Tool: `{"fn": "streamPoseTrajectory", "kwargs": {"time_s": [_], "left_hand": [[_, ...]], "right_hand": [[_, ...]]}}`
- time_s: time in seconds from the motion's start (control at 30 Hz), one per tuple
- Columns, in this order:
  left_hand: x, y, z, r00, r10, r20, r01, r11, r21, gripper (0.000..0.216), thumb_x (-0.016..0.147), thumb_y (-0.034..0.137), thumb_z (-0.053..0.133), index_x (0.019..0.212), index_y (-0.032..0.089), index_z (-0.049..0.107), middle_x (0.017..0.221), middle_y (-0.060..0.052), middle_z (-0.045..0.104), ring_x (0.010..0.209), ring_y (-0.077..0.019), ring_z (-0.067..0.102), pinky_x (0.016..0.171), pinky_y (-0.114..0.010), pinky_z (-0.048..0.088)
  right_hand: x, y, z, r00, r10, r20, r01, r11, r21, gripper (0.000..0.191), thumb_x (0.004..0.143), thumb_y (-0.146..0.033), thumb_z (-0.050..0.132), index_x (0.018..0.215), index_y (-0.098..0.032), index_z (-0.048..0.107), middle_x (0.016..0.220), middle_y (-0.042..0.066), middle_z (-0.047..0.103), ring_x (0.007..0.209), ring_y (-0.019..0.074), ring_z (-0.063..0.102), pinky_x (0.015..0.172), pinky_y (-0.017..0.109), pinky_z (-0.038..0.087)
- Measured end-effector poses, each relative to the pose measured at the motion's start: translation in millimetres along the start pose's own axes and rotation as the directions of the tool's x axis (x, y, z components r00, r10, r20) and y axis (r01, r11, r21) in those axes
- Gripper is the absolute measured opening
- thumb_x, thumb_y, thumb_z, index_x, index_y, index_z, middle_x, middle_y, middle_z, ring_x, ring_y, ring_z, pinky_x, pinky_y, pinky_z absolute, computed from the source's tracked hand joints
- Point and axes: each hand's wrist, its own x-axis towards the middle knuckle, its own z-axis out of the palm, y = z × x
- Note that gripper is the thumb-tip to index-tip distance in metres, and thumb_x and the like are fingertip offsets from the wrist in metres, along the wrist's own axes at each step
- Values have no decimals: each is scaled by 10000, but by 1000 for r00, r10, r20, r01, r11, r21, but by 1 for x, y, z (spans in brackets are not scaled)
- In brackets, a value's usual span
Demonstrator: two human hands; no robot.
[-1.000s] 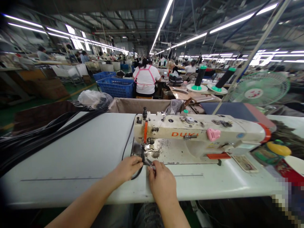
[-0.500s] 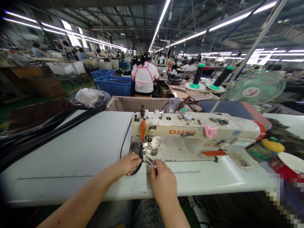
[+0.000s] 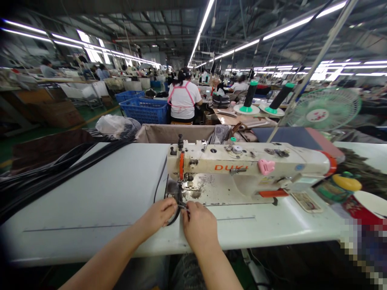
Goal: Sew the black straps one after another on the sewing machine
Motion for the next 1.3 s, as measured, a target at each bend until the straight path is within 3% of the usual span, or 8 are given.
{"fn": "streamPoseTrajectory", "kwargs": {"time_s": [0.23, 0.4, 0.5, 0.6, 0.77, 0.87, 1.03, 1.3], "left_hand": [[-3, 6, -3, 999, 45, -3, -44, 986, 159, 221, 907, 391, 462, 770, 221, 495, 653, 42, 476, 650, -149, 493, 643, -276, 354], [-11, 4, 2, 991, 118, -64, -89, 936, 340, 226, 953, 325, 436, 827, 200, 575, 954, -72, 645, 943, -207, 614, 861, -307, 442], [-18, 11, 4, 996, 83, 35, -89, 865, 494, 223, 952, 257, 433, 833, 192, 610, 990, -101, 682, 976, -224, 630, 883, -319, 445], [-29, 27, 1, 987, 25, 160, -113, 814, 569, 227, 942, 227, 436, 803, 192, 613, 945, -93, 703, 930, -225, 637, 843, -322, 442], [-55, 56, -8, 963, 41, 265, -133, 932, 338, 256, 969, 304, 442, 815, 206, 622, 945, -40, 693, 904, -187, 625, 818, -285, 437], [-69, 58, -10, 931, -16, 364, -50, 984, 171, 253, 955, 339, 464, 841, 221, 656, 903, -21, 696, 845, -180, 633, 766, -268, 453], [-89, 28, -20, 865, -118, 488, 127, 992, 16, 177, 834, 298, 533, 812, 206, 683, 802, -15, 699, 804, -192, 664, 715, -250, 479], [-143, -53, -66, 861, -380, 338, 275, 907, 317, 277, 862, 458, 557, 764, 212, 635, 841, 7, 689, 829, -187, 607, 705, -240, 459]], "right_hand": [[6, -1, 2, 1000, 19, -22, -21, 995, -95, 150, 1033, -278, 579, 944, -237, 692, 890, 36, 754, 836, 229, 721, 678, 314, 380], [4, 13, 2, 988, 115, -103, -114, 993, 23, 169, 1022, -368, 610, 1050, -208, 660, 883, 48, 748, 806, 229, 707, 663, 308, 409], [2, 25, 5, 988, 93, -126, -88, 995, 39, 213, 985, -381, 648, 867, -204, 645, 774, 56, 701, 788, 252, 677, 680, 326, 449], [1, 34, 11, 984, -13, -177, 39, 989, 143, 190, 985, -194, 546, 853, -201, 683, 820, 64, 702, 838, 241, 676, 768, 344, 519], [0, 31, 19, 940, -261, -219, 323, 887, 330, 630, 821, 20, 502, 1332, -299, 685, 1350, 72, 656, 1122, 191, 663, 992, 349, 557], [0, 21, 21, 927, -325, -189, 371, 873, 315, 474, 880, -117, 658, 1310, -307, 712, 1450, 76, 625, 1209, 235, 643, 1043, 406, 555], [-1, 10, 22, 919, -356, -169, 389, 889, 242, 280, 979, -258, 627, 1229, -234, 752, 1373, 102, 695, 1285, 263, 632, 1093, 433, 548], [-6, 10, 25, 910, -378, -169, 398, 910, 112, 312, 999, -289, 604, 1270, -196, 727, 1394, 112, 687, 1312, 267, 628, 1101, 422, 561]]}}
